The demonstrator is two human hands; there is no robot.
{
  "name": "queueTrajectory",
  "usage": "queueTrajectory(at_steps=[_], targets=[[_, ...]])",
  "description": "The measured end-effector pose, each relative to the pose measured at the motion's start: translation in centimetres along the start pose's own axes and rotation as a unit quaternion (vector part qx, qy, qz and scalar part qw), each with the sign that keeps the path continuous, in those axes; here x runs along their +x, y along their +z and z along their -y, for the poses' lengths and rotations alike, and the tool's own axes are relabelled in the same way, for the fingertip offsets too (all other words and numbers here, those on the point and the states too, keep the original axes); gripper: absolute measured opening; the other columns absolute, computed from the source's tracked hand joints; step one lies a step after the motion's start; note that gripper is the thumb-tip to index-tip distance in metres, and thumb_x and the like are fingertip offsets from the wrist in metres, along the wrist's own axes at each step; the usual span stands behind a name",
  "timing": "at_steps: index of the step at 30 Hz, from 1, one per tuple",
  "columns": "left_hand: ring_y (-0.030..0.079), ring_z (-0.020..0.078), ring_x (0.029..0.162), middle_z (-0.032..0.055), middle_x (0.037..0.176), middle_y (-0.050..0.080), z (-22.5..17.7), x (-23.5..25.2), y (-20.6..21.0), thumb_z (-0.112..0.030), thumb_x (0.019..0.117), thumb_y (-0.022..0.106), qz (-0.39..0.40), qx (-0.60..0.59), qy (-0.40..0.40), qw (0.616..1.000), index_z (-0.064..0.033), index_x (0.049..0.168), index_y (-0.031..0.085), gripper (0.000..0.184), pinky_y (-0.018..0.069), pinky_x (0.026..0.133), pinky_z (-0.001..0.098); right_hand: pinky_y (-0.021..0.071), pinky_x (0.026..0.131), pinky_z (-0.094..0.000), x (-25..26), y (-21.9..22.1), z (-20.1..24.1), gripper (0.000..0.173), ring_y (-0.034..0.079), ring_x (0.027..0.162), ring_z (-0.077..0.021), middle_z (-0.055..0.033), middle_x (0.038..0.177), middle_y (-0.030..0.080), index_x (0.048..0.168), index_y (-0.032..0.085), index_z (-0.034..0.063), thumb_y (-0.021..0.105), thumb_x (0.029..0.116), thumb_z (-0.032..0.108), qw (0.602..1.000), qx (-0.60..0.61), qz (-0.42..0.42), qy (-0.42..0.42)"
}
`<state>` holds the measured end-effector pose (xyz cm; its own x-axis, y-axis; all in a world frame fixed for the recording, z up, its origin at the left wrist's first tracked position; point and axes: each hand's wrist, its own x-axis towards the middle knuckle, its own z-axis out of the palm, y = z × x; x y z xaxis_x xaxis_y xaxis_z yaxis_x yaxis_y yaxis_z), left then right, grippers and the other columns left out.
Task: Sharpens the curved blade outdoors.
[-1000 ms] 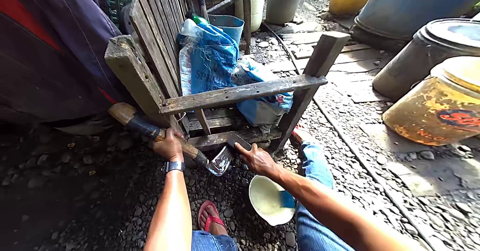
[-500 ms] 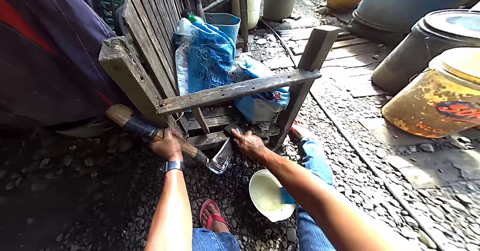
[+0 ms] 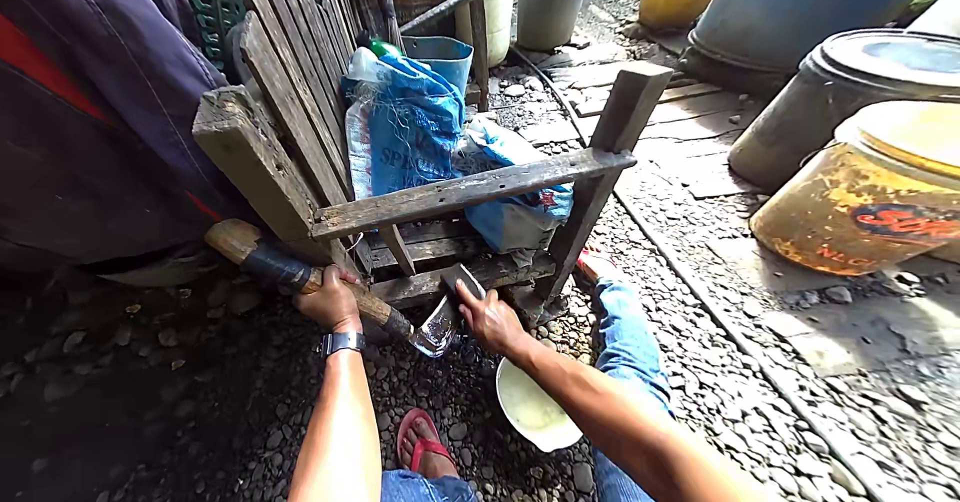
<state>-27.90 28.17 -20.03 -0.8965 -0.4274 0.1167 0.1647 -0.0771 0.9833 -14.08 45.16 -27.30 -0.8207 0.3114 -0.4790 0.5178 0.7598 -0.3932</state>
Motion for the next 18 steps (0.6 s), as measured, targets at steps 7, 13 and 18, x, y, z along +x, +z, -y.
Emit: queueTrajectory(at_steps=[7,13,18], targets=[[0.060,0.0091,0.045,0.0004,0.057,0.056,-0.1,0.0,0.1,0.006,0.0931,0.059,-0.004,0.007,-0.001,1.000,0.0021,0.097,0.052,0.008,0.0566,0.048,0.0248,0.0488,0.102,-0.0580,2.4,-2.7,1.2,0.057,0.058,0.127,-0.0465,-0.0305,0.149,0.048,0.167,0.011,0.0328,0.023,0.1125,0.044,0.997,0.046,0.018,0.054],[0.060,0.0074,0.045,-0.0012,0.056,0.056,0.0,0.2,0.1,0.008,0.0915,0.058,0.002,-0.007,0.016,1.000,0.0026,0.097,0.052,0.010,0.0560,0.049,0.0229,0.0522,0.094,-0.0583,-0.9,-0.1,0.1,0.058,0.064,0.111,-0.0499,-0.0362,0.144,0.046,0.167,0.014,0.0332,0.030,0.1117,0.045,1.000,0.007,0.001,0.001],[0.060,0.0079,0.045,-0.0006,0.056,0.057,-0.2,0.0,0.1,0.007,0.0912,0.059,-0.006,0.010,0.010,1.000,0.0018,0.096,0.053,0.009,0.0556,0.049,0.0231,0.0487,0.102,-0.0570,2.3,-2.7,2.0,0.057,0.059,0.127,-0.0452,-0.0299,0.149,0.049,0.167,0.010,0.0311,0.023,0.1127,0.043,0.996,0.070,0.015,0.061]])
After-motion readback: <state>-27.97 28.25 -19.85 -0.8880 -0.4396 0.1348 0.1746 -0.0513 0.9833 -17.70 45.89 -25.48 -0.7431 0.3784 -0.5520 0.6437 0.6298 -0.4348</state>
